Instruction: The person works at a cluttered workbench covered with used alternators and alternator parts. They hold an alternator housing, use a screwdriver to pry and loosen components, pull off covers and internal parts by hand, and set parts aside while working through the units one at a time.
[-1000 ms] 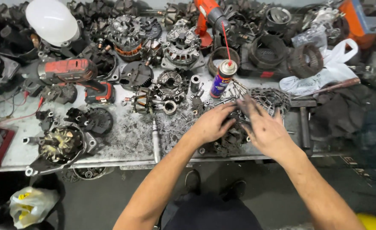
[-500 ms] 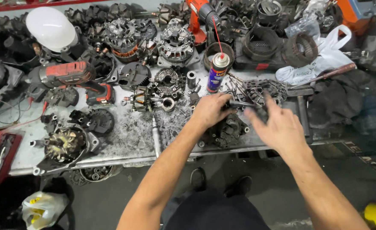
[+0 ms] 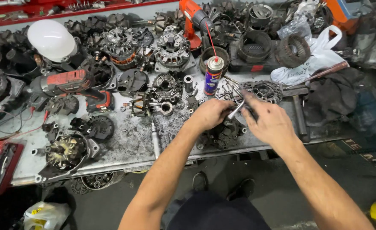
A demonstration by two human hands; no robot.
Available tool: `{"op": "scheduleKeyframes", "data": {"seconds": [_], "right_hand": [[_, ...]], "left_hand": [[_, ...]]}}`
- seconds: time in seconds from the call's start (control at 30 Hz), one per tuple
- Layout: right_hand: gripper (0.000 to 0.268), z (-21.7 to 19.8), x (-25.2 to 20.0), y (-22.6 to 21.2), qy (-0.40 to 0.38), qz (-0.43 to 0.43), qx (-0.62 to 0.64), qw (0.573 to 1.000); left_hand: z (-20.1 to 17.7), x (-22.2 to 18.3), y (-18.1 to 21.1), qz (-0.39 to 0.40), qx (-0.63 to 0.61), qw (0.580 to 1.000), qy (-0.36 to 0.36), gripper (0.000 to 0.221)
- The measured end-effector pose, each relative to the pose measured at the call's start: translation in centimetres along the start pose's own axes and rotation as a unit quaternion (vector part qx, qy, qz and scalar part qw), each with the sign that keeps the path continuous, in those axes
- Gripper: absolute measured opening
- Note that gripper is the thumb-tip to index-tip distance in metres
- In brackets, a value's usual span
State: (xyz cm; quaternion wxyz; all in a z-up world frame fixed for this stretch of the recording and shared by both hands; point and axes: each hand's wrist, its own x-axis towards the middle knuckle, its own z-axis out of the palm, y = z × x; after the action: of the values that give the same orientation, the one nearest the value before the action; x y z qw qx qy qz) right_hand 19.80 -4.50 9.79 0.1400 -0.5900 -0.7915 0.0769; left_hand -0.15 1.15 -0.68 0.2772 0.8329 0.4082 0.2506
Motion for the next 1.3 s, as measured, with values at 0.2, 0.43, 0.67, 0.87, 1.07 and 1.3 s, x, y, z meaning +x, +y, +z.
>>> {"op": "scheduleKeyframes", "data": {"seconds": [0.2,0.43,0.67,0.87,1.07,1.3], "right_hand": [[0.053,-0.8,0.9,-0.1,-0.076,0.173,0.013,0.982],[0.027,-0.1,1.7,0.5,-0.029,0.084,0.047,0.995],[0.033,-1.8,1.0,-1.8,0.034,-0.016,-0.013,0.999],[0.047,0.6,1.2,-1.5,-0.137,0.149,0.03,0.979],[0.048,5.2,0.8,1.9,-0.059,-0.096,-0.132,0.985],[0.042,3.4,1.7,0.2,0.035,-0.253,-0.014,0.967]], "left_hand": [[0.0,1.5,-0.9,-0.07,0.083,0.994,0.013,0.028],[-1.5,1.0,1.1,0.015,-0.031,0.999,0.016,0.017],[0.5,1.4,-1.0,-0.037,0.044,0.996,0.07,0.043],[2.5,1.0,-1.3,-0.058,0.107,0.987,0.101,0.056],[1.1,-8.2,5.0,-0.17,-0.005,0.961,0.219,0.052],[12.6,-28.4,1.4,-0.404,-0.113,0.892,0.168,0.028]]}}
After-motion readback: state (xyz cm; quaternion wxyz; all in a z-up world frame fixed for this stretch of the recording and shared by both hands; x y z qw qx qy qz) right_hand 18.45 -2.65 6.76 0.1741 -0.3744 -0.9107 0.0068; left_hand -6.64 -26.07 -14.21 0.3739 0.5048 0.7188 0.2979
